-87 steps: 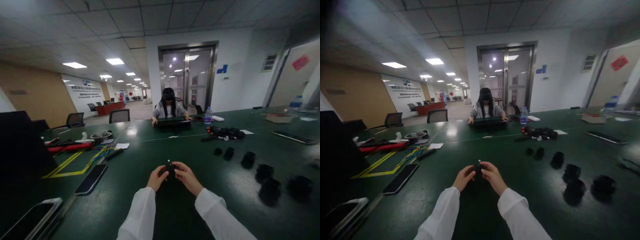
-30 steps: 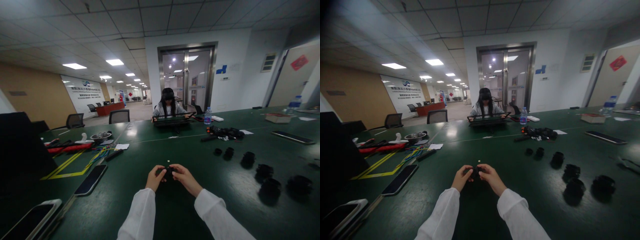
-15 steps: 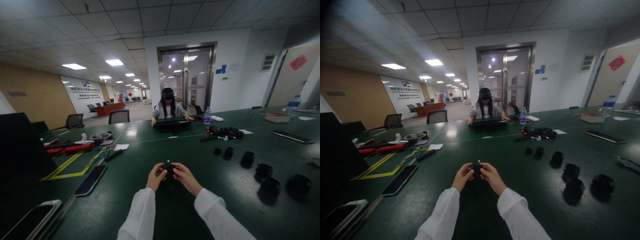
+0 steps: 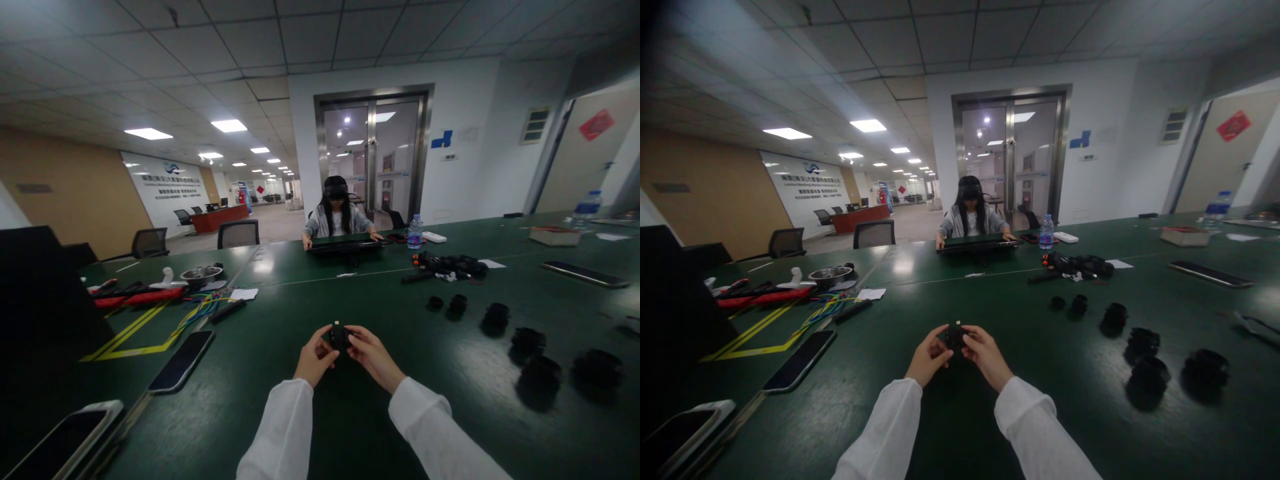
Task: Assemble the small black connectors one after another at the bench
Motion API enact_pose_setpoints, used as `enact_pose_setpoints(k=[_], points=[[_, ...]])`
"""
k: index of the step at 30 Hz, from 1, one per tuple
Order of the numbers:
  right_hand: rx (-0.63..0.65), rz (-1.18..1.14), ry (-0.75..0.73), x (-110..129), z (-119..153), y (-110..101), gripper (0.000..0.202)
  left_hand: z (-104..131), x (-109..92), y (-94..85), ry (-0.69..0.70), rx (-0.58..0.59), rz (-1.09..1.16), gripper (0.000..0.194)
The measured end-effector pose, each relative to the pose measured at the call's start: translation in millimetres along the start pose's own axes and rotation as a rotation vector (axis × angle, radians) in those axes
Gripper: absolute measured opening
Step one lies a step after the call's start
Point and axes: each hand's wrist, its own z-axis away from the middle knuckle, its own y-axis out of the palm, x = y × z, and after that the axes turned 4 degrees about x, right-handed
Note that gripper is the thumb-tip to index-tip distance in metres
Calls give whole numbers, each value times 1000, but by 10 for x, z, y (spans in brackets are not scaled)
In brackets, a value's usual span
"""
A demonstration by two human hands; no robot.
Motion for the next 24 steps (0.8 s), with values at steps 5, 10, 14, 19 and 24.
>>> enact_pose_setpoints(k=[5, 10, 14, 19, 24], points=[[-12, -12, -15, -2, -13, 21, 30, -18, 50, -6, 2, -16, -5, 51], [23, 14, -12, -11, -10, 6, 31, -16, 32, -12, -61, -42, -25, 43], [70, 57, -10, -1, 13, -10, 31, -12, 8, 2, -100, -77, -45, 36], [122, 134, 3, 55, 58, 23, 30, -2, -14, 0, -77, -145, -149, 40], [168, 251, -12, 85, 92, 55, 27, 8, -40, -43, 49, -187, -268, 41]])
